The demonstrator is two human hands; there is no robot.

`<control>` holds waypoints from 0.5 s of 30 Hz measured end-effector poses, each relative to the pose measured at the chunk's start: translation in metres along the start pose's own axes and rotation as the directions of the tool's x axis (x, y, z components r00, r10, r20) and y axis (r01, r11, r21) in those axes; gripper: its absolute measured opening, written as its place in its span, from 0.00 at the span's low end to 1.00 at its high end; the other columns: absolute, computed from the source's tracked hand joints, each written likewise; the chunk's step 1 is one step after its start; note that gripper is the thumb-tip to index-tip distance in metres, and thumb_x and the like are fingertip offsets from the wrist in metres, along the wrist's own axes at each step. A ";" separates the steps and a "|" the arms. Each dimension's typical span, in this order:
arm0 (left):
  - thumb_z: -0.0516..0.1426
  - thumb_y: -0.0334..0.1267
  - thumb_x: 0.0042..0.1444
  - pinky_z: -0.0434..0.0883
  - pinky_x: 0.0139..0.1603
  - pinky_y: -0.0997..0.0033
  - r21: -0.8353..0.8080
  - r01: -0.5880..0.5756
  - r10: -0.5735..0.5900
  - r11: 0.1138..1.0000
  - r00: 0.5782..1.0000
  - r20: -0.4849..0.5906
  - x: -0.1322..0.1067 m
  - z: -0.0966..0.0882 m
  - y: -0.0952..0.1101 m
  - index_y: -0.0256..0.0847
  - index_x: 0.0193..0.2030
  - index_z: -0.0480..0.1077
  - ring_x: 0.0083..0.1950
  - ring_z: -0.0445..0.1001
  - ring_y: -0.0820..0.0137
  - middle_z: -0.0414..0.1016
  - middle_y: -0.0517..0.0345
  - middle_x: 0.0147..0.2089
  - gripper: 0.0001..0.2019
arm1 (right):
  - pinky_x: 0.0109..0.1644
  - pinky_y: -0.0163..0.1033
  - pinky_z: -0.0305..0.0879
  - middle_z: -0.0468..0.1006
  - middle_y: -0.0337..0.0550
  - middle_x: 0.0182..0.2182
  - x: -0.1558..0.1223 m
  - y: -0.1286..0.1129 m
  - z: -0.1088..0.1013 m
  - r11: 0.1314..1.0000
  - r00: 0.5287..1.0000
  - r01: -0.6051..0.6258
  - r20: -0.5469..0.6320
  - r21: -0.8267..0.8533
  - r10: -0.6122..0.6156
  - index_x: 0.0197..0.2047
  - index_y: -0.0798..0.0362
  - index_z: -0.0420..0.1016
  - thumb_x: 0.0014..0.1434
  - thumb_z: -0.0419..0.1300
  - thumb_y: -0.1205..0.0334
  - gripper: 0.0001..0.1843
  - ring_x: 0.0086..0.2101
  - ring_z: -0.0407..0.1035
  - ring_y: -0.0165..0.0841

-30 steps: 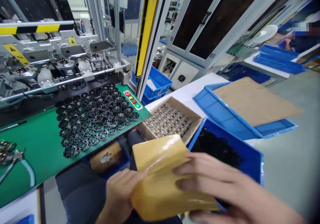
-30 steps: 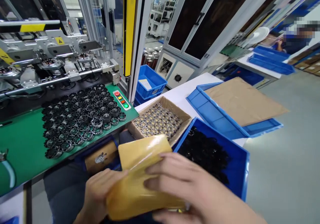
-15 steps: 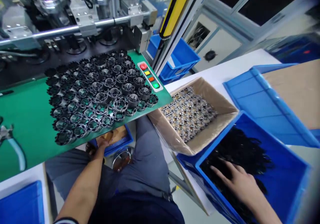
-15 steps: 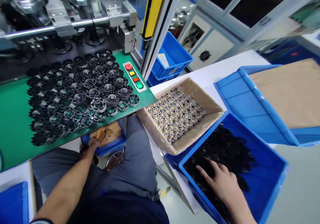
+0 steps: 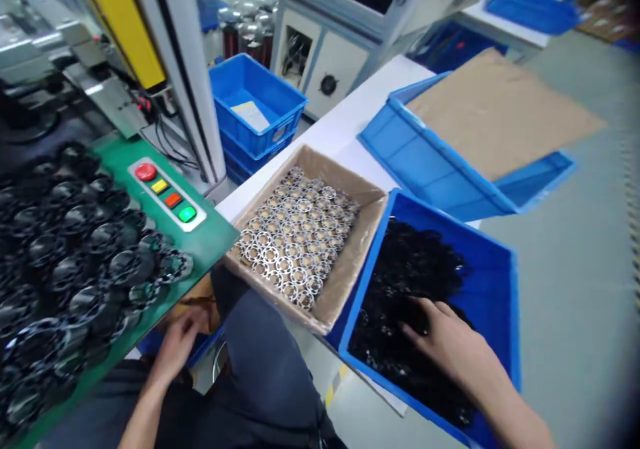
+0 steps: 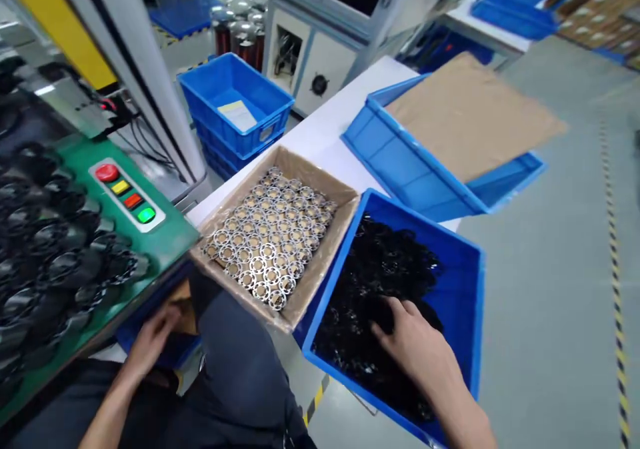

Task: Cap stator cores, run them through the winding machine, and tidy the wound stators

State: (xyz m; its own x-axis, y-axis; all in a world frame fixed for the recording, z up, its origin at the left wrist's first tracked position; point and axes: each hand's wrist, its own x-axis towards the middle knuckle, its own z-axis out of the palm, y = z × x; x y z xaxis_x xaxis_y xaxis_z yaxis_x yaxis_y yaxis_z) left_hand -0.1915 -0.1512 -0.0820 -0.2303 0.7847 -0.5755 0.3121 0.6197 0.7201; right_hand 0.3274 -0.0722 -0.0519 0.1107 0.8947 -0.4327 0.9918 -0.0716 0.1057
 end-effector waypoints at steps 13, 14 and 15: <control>0.57 0.42 0.82 0.79 0.56 0.56 0.628 -0.489 0.571 0.605 0.816 0.085 0.090 0.113 0.321 0.47 0.62 0.87 0.54 0.87 0.56 0.91 0.52 0.55 0.16 | 0.48 0.46 0.82 0.91 0.48 0.48 0.015 0.029 -0.028 0.769 0.962 0.200 0.028 0.608 -0.272 0.55 0.45 0.90 0.67 0.69 0.42 0.22 0.41 0.86 0.45; 0.59 0.39 0.80 0.79 0.62 0.55 0.670 -0.475 0.561 0.570 0.821 0.105 0.116 0.120 0.338 0.45 0.63 0.87 0.61 0.86 0.54 0.91 0.50 0.59 0.15 | 0.48 0.46 0.82 0.91 0.48 0.48 0.014 0.030 -0.027 0.738 0.961 0.208 0.008 0.642 -0.277 0.56 0.46 0.90 0.69 0.67 0.40 0.23 0.41 0.86 0.44; 0.60 0.36 0.79 0.79 0.67 0.52 0.712 -0.456 0.542 0.533 0.831 0.127 0.137 0.126 0.350 0.44 0.63 0.87 0.65 0.85 0.53 0.90 0.48 0.62 0.14 | 0.49 0.47 0.82 0.90 0.49 0.48 0.013 0.030 -0.026 0.716 0.961 0.215 -0.013 0.665 -0.276 0.56 0.46 0.90 0.70 0.66 0.39 0.24 0.41 0.85 0.43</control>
State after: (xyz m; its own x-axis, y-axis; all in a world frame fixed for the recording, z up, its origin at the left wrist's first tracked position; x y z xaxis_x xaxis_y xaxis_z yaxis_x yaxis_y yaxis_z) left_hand 0.0028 0.1719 0.0424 0.0945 0.9860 -0.1372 0.9281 -0.0374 0.3704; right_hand 0.3570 -0.0513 -0.0309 -0.1683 0.8854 -0.4332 0.7757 -0.1522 -0.6125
